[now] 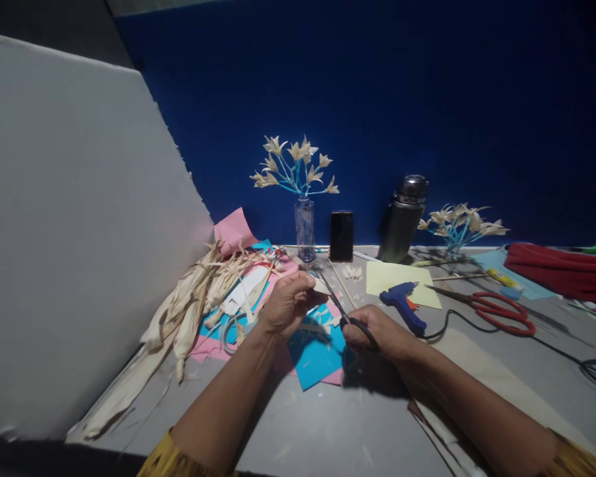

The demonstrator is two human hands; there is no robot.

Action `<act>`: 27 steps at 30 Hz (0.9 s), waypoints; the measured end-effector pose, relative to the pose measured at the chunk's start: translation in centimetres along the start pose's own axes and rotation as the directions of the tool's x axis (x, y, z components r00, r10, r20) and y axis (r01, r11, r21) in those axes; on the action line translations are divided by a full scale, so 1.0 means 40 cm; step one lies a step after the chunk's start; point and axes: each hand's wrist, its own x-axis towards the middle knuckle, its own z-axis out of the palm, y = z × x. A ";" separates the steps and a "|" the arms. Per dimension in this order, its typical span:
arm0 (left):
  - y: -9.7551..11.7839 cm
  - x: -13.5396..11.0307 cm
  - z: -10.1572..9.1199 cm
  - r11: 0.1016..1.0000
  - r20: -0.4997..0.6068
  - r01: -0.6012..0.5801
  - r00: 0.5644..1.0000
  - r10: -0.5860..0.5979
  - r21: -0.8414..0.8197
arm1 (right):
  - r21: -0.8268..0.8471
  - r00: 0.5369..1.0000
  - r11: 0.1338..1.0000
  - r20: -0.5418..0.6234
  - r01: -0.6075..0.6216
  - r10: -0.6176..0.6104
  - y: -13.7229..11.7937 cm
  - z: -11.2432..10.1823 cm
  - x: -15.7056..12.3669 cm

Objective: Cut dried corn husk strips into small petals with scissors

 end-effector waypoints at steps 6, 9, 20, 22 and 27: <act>0.006 0.000 -0.003 1.000 -0.003 -0.005 1.000 0.005 0.019 | 0.036 1.000 0.999 0.003 -0.021 0.020 -0.012 0.001 -0.005; 0.013 -0.002 -0.001 0.999 -0.006 -0.007 1.000 0.007 0.037 | 0.018 1.000 1.000 -0.005 -0.012 0.012 -0.020 0.003 -0.007; 0.020 0.000 -0.002 0.998 0.007 -0.007 1.000 0.007 0.066 | -0.001 1.000 1.000 0.010 0.011 -0.011 -0.029 0.002 -0.011; 0.019 0.003 -0.005 0.998 0.010 -0.011 1.000 0.010 0.069 | 0.012 1.000 1.000 0.012 -0.001 0.001 -0.034 0.006 -0.014; 0.013 0.004 -0.012 0.999 0.032 -0.005 0.999 0.003 0.048 | 0.063 0.999 0.998 -0.026 -0.032 0.034 -0.031 0.014 -0.014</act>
